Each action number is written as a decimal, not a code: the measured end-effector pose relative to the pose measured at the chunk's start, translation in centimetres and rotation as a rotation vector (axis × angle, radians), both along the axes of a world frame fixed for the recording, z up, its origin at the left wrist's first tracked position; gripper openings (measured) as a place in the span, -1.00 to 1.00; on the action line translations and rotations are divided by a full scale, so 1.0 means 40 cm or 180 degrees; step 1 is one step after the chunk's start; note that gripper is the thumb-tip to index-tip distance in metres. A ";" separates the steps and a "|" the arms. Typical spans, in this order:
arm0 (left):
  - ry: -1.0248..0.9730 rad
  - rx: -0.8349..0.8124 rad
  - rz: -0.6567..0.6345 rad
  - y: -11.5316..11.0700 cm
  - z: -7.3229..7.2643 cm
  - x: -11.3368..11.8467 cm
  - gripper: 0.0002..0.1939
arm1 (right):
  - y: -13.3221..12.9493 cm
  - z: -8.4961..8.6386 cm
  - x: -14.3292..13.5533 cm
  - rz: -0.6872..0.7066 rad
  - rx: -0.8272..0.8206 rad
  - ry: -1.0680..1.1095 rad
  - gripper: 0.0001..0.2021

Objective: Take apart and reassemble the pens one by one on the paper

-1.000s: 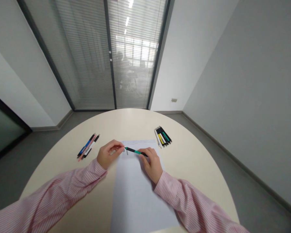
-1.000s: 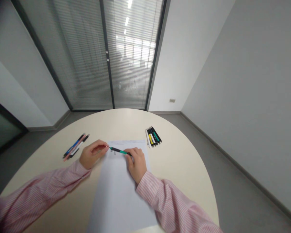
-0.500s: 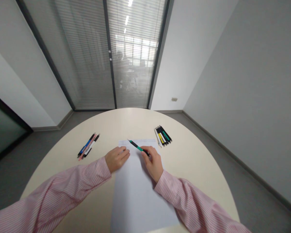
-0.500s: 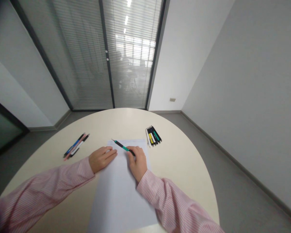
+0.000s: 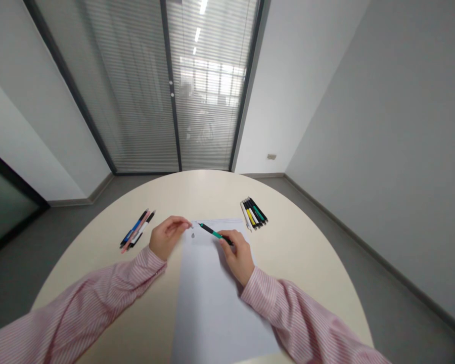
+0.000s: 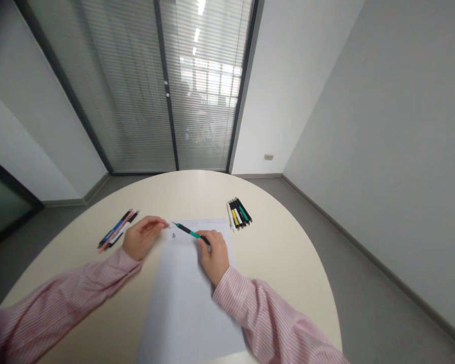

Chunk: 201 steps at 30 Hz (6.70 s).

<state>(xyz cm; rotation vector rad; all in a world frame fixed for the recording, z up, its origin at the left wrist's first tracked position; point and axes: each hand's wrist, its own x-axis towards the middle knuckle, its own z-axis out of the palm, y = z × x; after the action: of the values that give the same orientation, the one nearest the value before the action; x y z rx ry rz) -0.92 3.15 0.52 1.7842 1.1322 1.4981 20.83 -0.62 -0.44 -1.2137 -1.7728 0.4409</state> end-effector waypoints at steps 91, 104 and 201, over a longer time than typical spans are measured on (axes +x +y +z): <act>0.1015 0.0054 0.0074 0.008 -0.028 -0.004 -0.69 | -0.004 0.006 -0.008 -0.0136 0.0043 -0.0130 -0.86; -0.0801 -0.1367 -0.0502 0.019 -0.005 -0.005 -0.65 | 0.004 0.005 0.016 -0.0240 0.0067 -0.0303 -0.83; 0.0040 -0.0847 -0.0429 -0.010 -0.017 0.013 -0.76 | -0.003 0.010 0.012 0.0244 -0.0075 -0.0554 -0.80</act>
<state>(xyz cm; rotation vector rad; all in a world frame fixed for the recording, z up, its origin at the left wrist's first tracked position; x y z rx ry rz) -0.41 2.75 -0.16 1.6535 1.1349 1.1988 21.31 -0.74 -0.03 -1.2348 -1.9727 0.4115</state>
